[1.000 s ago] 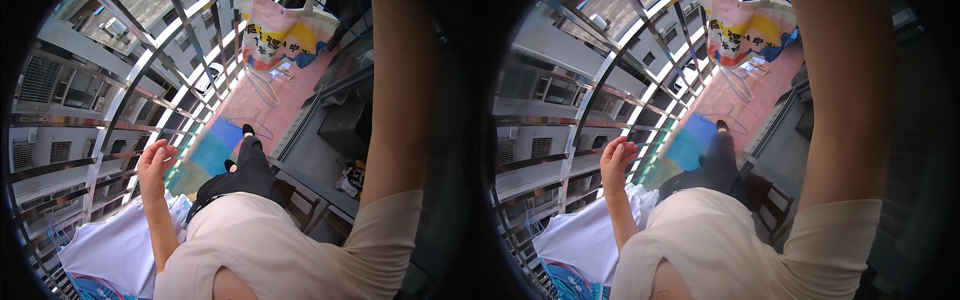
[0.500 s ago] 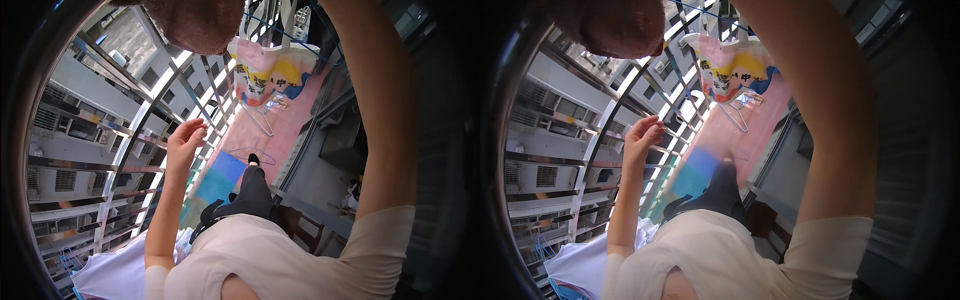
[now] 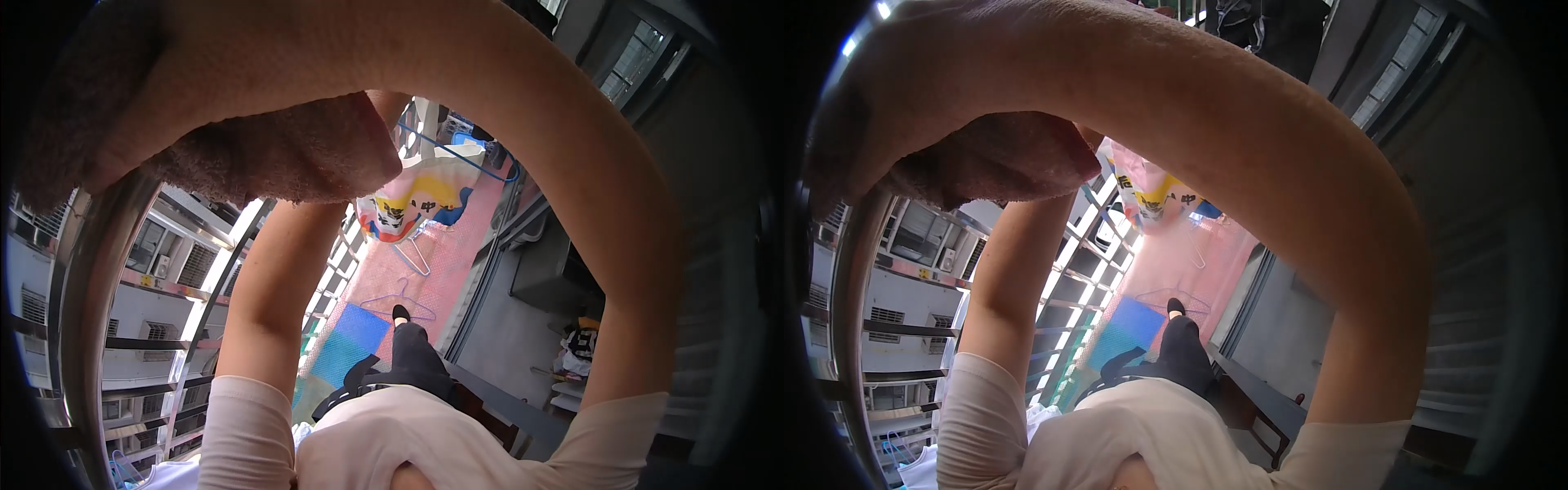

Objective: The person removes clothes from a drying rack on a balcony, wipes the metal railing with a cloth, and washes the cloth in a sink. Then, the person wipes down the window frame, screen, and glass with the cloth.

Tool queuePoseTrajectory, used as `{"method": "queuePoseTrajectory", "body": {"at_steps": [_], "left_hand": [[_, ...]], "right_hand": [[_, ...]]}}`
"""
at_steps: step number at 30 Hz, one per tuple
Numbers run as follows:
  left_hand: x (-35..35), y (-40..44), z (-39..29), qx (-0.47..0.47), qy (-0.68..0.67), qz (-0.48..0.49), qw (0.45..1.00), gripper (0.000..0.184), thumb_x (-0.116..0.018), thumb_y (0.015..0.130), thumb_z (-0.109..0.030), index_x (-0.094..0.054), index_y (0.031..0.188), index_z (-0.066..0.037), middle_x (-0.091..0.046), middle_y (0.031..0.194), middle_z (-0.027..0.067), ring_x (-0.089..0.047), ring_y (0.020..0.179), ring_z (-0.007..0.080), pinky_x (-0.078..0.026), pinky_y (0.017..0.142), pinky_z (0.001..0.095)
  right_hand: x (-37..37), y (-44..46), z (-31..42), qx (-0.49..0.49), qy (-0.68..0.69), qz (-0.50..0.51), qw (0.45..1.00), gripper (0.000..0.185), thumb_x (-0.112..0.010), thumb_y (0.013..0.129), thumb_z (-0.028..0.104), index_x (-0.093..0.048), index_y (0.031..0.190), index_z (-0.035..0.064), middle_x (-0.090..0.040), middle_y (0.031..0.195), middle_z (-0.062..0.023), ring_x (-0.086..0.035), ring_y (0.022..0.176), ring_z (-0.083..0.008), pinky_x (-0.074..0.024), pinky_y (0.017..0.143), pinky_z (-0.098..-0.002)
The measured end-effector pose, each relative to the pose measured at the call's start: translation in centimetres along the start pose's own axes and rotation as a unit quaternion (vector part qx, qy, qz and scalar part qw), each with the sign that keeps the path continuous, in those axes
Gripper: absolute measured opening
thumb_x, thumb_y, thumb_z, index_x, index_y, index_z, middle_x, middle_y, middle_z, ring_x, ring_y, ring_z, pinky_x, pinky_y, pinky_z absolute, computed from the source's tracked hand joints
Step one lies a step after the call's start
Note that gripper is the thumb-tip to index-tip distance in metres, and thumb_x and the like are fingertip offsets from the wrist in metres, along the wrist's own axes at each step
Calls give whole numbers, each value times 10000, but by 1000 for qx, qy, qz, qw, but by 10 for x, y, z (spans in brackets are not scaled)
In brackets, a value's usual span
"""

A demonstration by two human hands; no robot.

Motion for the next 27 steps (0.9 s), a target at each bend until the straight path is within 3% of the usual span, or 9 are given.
{"method": "queuePoseTrajectory", "body": {"at_steps": [6,10,11,14,18,20,22,25,27], "left_hand": [[14,22,-15,-26,-106,-96,989,206,-524,890,-227,-625,883,-48,-626,813,183,-598,774,376,-452,673,436],[13,22,-3,-39,-177,-105,978,124,-619,864,-132,-648,912,-22,-653,733,121,-645,672,195,-463,619,308],[19,19,-11,-74,-116,-153,979,129,-631,860,-136,-663,914,-23,-644,706,96,-617,632,144,-454,594,278],[13,22,-6,-86,-134,-207,965,157,-651,847,-137,-675,948,-19,-640,686,79,-576,605,106,-446,588,249],[-16,24,19,105,-411,-152,893,174,-726,800,-180,-713,882,-28,-659,739,52,-559,645,92,-433,598,246],[-18,23,11,109,-321,-158,927,167,-736,799,-187,-729,854,-30,-665,742,22,-557,657,58,-430,605,206],[-22,30,4,106,-493,-166,848,146,-728,801,-155,-723,853,-19,-670,755,9,-552,656,48,-420,606,190],[-30,27,22,66,-502,-163,847,134,-721,801,-122,-714,872,-9,-664,763,1,-525,650,34,-408,596,187],[-35,18,36,110,-538,-168,819,134,-723,800,-112,-706,876,-2,-651,743,-7,-499,639,24,-391,583,183]], "right_hand": [[61,0,-36,-63,28,-168,983,525,-728,759,323,-540,1136,12,-601,990,-82,-581,919,-167,-486,779,-294],[94,-5,-52,-83,52,-249,964,530,-730,758,306,-527,1152,15,-595,990,-72,-576,919,-157,-483,780,-291],[98,-7,-55,-89,56,-262,959,532,-731,758,302,-524,1156,16,-593,990,-70,-575,918,-155,-482,780,-290],[112,-18,-64,-109,67,-295,947,537,-733,758,290,-514,1167,19,-589,991,-62,-571,918,-147,-480,781,-288],[117,-45,-68,-132,70,-333,931,546,-735,758,273,-502,1183,23,-582,991,-53,-566,918,-137,-476,782,-285],[120,-61,-64,-144,73,-345,925,550,-736,758,265,-496,1191,25,-579,992,-48,-564,918,-132,-475,783,-284],[118,-74,-62,-148,61,-357,920,556,-738,757,257,-489,1198,27,-576,992,-43,-561,918,-127,-473,783,-282],[98,-89,-68,-124,-10,-367,922,504,-725,775,235,-492,1175,33,-568,993,-39,-553,917,-121,-471,774,-280],[92,-90,-79,-66,-32,-354,932,429,-719,780,209,-525,1125,43,-571,990,-37,-554,904,-118,-468,761,-274]]}}
Point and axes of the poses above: each hand's wrist, its own y-axis towards the middle knuckle, its own x-axis out of the back of the hand, z = x × y, the point moved 6 cm from there along y, towards the middle knuckle
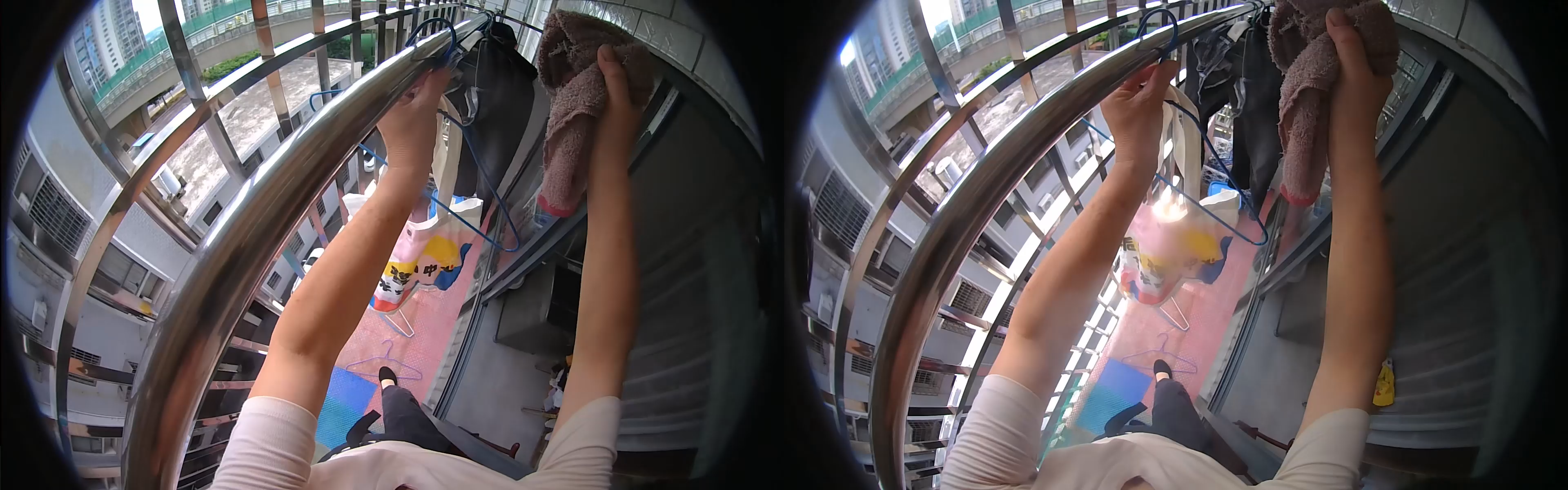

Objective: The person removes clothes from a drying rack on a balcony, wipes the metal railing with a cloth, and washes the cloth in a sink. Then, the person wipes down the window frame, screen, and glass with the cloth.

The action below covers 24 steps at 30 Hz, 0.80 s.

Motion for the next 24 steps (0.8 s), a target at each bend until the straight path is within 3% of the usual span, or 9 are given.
{"method": "queuePoseTrajectory", "body": {"at_steps": [2,6,7,10,14,17,19,20,24], "left_hand": [[14,-13,8,49,37,-18,998,120,-722,802,-98,-693,862,1,-634,715,-16,-475,620,21,-373,573,175],[24,-17,-17,-19,-1,-17,1000,198,-713,766,18,-642,950,-4,-641,859,38,-579,736,72,-449,643,200],[25,-15,-19,-32,-1,-24,999,249,-734,750,-15,-611,967,-7,-630,844,37,-570,739,80,-450,664,215],[32,-7,-23,-94,18,-39,995,432,-784,714,-75,-491,1026,-22,-588,793,28,-553,749,92,-450,700,238],[32,-28,-25,-54,10,-66,996,526,-764,712,14,-433,1117,-35,-595,811,17,-548,746,82,-447,719,222],[35,-47,-45,-194,94,10,976,262,-747,693,98,-611,899,9,-603,788,33,-569,720,105,-454,727,240],[33,-53,-56,-272,100,10,957,176,-772,665,88,-645,765,19,-602,856,69,-581,721,142,-463,701,245],[29,-59,-57,-254,126,40,958,205,-789,652,69,-639,785,23,-569,958,100,-573,704,162,-470,670,254],[15,-75,-61,-311,186,126,923,246,-815,629,-24,-653,813,-3,-509,1004,112,-543,780,194,-449,637,275]], "right_hand": [[-16,-10,-2,38,35,39,998,366,-720,780,193,-555,1074,51,-574,980,-33,-555,884,-113,-467,749,-269],[-39,-8,2,32,77,68,994,324,-746,752,125,-630,1040,33,-647,961,-49,-605,868,-101,-469,774,-233],[-46,-9,1,18,84,74,994,329,-752,744,102,-646,1045,21,-674,955,-58,-623,873,-96,-471,783,-223],[-79,-19,-4,18,3,116,993,375,-753,761,166,-623,1093,46,-644,988,-29,-599,889,-111,-467,781,-248],[-97,-2,-46,-44,49,124,990,365,-789,737,208,-664,1018,12,-679,958,-45,-633,853,-115,-480,775,-234],[-120,1,-65,-37,-8,260,965,372,-767,751,181,-635,1064,28,-653,982,-34,-603,872,-93,-480,763,-250],[-135,-4,-77,-31,-75,339,937,420,-793,707,268,-660,1028,32,-679,933,-65,-633,849,-122,-488,778,-263],[-144,-8,-83,-29,-105,378,919,448,-807,685,311,-673,1011,34,-692,908,-81,-649,838,-136,-492,785,-270],[-170,-31,-59,-53,-89,481,871,476,-808,647,376,-689,971,48,-697,854,-100,-668,761,-175,-514,755,-307]]}}
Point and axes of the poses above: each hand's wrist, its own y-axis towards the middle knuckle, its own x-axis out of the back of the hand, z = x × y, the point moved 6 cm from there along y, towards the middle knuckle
